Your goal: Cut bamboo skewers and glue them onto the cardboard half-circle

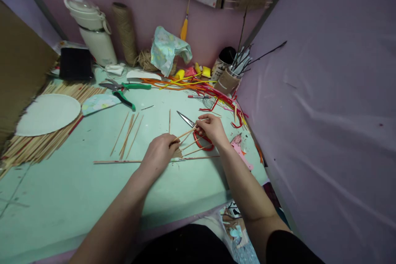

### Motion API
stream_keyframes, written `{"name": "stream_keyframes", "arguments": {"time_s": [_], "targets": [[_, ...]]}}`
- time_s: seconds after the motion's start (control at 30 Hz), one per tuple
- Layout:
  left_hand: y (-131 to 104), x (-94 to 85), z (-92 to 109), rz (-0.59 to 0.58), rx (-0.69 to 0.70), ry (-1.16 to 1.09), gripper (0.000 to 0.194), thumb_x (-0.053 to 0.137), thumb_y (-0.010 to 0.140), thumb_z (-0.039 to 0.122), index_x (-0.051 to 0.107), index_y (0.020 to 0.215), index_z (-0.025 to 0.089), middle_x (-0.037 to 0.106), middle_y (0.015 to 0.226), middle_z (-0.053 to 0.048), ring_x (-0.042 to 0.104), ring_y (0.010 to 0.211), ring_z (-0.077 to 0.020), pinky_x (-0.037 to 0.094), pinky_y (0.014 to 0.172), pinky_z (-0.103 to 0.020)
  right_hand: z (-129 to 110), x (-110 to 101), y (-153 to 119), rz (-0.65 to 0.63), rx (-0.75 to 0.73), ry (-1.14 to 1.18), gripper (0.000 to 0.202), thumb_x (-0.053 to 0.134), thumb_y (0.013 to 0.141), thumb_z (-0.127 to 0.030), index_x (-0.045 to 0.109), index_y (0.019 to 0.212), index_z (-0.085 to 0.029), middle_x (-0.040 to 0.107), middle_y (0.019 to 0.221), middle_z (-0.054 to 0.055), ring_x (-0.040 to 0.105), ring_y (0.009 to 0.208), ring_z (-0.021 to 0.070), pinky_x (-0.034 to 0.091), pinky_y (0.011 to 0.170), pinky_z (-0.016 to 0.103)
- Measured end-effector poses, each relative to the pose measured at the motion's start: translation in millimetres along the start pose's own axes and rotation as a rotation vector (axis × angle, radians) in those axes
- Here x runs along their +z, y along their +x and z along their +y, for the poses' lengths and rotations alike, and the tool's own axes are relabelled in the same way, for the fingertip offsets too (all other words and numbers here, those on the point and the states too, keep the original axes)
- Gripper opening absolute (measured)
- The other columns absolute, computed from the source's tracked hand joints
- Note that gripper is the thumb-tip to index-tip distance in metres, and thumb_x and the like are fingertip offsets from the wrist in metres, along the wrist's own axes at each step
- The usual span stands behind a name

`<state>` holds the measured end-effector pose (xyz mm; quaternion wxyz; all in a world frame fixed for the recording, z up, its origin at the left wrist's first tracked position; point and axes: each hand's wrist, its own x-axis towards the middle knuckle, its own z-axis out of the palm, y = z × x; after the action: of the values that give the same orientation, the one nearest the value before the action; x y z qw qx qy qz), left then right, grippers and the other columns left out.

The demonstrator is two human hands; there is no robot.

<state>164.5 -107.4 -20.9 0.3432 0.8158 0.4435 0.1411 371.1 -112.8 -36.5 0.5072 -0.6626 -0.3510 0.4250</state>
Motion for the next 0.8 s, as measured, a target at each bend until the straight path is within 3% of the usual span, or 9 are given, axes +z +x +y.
{"name": "stream_keyframes", "arguments": {"time_s": [0.4, 0.8], "targets": [[-0.6, 0.0, 2.7, -0.043, 0.031, 0.123, 0.024, 0.046, 0.087, 0.020, 0.069, 0.078, 0.019, 0.066, 0.085, -0.007, 0.059, 0.082, -0.0213, 0.041, 0.071, -0.031, 6.2, -4.3, 8.8, -0.031, 0.001, -0.063, 0.014, 0.064, 0.072, -0.021, 0.058, 0.084, -0.016, 0.066, 0.059, -0.001, 0.058, 0.044, 0.0097, 0.049, 0.043, 0.020], [-1.3, 0.1, 2.7, -0.047, 0.039, 0.129, 0.025, 0.045, 0.087, 0.021, 0.068, 0.076, 0.019, 0.065, 0.085, -0.007, 0.059, 0.082, -0.0215, 0.041, 0.071, -0.031, 3.3, -14.8, 10.9, -0.060, -0.069, -0.364, 0.025, 0.051, 0.079, -0.031, 0.070, 0.083, -0.016, 0.057, 0.053, -0.004, 0.043, 0.040, 0.0083, 0.031, 0.042, 0.021]]}}
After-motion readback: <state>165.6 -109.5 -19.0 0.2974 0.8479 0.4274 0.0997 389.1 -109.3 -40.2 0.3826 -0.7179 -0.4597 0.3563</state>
